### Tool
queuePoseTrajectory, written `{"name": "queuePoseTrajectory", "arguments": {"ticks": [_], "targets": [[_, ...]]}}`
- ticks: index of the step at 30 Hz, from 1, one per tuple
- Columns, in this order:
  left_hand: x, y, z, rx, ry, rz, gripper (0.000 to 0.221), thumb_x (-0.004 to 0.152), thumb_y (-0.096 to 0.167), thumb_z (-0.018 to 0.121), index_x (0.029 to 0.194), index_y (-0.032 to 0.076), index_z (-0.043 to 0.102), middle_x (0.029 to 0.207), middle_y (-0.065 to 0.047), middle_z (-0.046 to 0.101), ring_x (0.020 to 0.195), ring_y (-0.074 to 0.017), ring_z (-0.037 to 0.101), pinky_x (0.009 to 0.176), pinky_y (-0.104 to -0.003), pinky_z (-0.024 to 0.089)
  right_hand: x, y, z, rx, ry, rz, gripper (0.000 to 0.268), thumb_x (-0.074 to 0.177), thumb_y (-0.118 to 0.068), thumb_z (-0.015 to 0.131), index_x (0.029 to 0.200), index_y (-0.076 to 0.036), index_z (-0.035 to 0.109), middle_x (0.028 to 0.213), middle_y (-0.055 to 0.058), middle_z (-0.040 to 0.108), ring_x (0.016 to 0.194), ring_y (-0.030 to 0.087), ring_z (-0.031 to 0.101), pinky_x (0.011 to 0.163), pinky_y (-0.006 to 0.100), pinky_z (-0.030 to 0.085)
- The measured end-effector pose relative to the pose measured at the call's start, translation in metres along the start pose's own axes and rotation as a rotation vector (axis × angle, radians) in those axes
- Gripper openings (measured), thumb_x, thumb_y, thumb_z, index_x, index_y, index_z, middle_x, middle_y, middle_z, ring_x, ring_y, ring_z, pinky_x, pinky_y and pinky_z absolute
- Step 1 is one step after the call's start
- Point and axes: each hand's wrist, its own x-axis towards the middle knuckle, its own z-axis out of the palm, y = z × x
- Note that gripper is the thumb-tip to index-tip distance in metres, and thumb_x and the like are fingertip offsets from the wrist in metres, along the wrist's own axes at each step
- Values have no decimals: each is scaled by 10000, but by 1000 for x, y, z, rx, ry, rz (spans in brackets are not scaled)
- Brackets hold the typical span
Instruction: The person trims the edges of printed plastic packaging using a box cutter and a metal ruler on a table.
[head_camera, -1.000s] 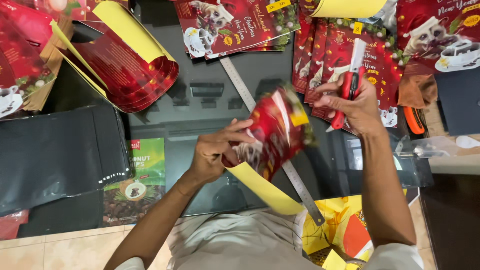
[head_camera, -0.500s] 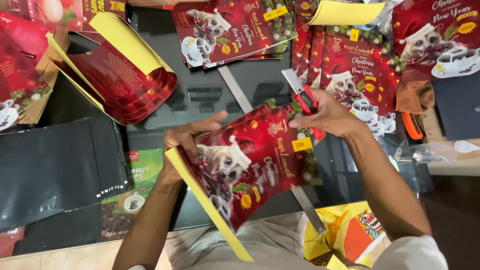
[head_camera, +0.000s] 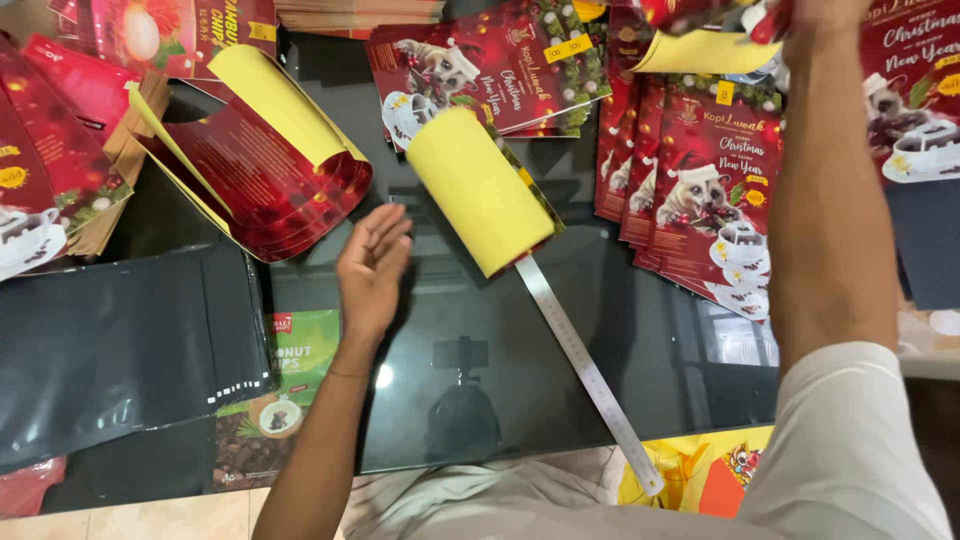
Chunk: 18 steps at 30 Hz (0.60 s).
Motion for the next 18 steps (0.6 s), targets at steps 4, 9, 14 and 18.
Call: {"name": "queuePoseTrajectory", "arguments": {"ticks": [4, 9, 14, 18], "targets": [[-14, 45, 22, 349, -103, -143, 1055, 772, 210, 820, 1593, 104, 165, 1658, -170, 319, 1423, -320, 493, 1145, -431, 473, 40, 65, 11, 107, 96, 77, 319, 992, -20, 716, 1246, -149, 571, 1064, -34, 658, 671, 6, 650, 512, 129, 609], [-35, 22, 56, 727, -278, -28, 1673, 492, 458, 1058, 1581, 37, -140, 1729, -250, 11, 1580, -400, 231, 1026, -372, 575, 15, 88, 4, -194, -45, 102, 212, 1011, 25, 691, 874, -101, 589, 822, 58, 671, 607, 110, 693, 484, 226, 598], [-29, 1, 54, 466, -72, 227, 699, 1019, 95, 600, 1592, 13, 210, 1538, -255, 507, 1335, -361, 618, 1080, -409, 582, -25, 80, -7, -231, -69, 10, 290, 1135, -217, 807, 916, -153, 627, 882, 42, 714, 718, 101, 749, 572, 173, 628], [-20, -21, 37, 181, 79, 283, 414, 1051, 51, 522, 1462, 11, 502, 1430, -181, 618, 1297, -283, 621, 1023, -361, 584, -85, 46, 3, -220, 82, -214, 364, 1148, -115, 846, 1026, -125, 503, 944, 70, 597, 593, 126, 595, 479, 227, 600]]}}
